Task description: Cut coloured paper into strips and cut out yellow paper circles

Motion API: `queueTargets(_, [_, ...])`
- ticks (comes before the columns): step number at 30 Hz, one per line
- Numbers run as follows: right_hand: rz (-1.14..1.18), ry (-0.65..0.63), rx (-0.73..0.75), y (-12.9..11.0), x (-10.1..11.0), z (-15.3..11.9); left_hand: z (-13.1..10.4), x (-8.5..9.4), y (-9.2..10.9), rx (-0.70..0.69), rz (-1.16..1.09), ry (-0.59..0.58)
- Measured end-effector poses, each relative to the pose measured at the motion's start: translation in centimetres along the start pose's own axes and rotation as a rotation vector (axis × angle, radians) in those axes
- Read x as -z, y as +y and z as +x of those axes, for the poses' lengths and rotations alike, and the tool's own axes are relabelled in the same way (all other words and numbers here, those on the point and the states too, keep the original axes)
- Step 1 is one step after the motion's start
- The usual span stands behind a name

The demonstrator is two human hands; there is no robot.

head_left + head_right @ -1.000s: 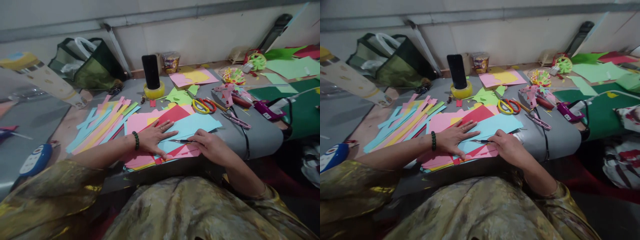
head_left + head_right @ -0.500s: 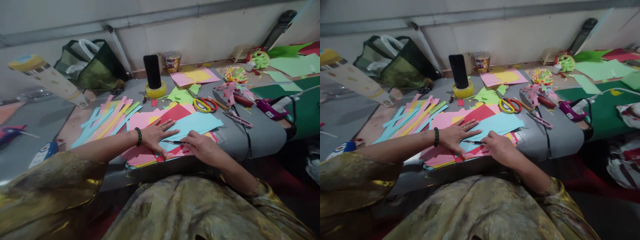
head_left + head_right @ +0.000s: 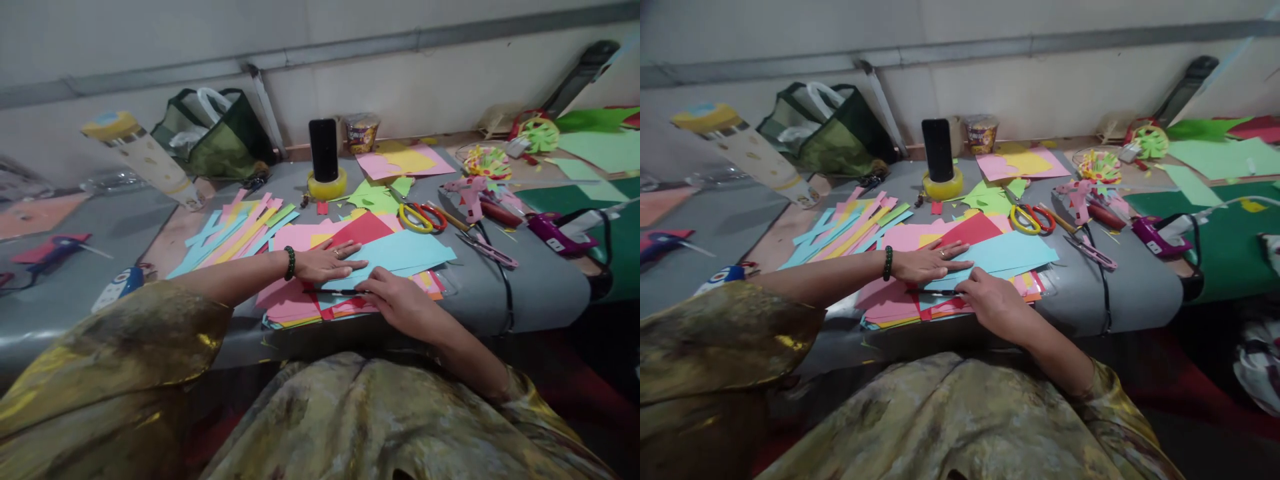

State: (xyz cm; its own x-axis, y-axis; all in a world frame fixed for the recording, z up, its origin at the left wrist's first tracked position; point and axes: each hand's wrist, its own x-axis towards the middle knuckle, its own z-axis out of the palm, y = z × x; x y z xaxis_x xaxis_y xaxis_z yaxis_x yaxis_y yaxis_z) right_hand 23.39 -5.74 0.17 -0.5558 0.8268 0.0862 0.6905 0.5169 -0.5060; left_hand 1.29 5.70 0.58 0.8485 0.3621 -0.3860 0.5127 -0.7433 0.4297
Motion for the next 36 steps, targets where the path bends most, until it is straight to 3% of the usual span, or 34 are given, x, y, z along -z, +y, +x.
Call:
queueTargets(4, [0.041,0.262,-0.064,2.7,3.9,-4.7,-0.2,0.9,0.3,-0.001,-0.023,0.139])
queueTargets(7, [-0.094,0.553,-0.335,6.2,6.0,-7.1,0.4,1.1,2.3,0.059,0.144,0.29])
queueTargets(9, [-0.194,0.667,-0.553,8.4,6.2,-7.5,1.0,1.0,4.3,0.129,0.287,0.298])
queueTargets(12, [-0.246,0.686,-0.675,10.8,5.2,-7.0,2.1,0.7,6.9,0.252,0.373,0.214])
queueTargets(16, [-0.263,0.658,-0.642,12.0,3.6,-6.7,2.8,0.7,7.8,0.322,0.415,0.175])
queueTargets(27, [-0.325,0.714,-0.612,13.2,1.8,-7.0,3.7,0.0,7.7,0.388,0.334,0.287])
queueTargets(31, [-0.317,0.671,-0.646,12.7,2.1,-6.9,3.3,0.9,6.5,0.418,0.261,0.332])
queueTargets(36, [-0.324,0.615,-0.654,12.1,2.7,-7.1,1.0,2.5,5.1,0.483,0.083,0.356])
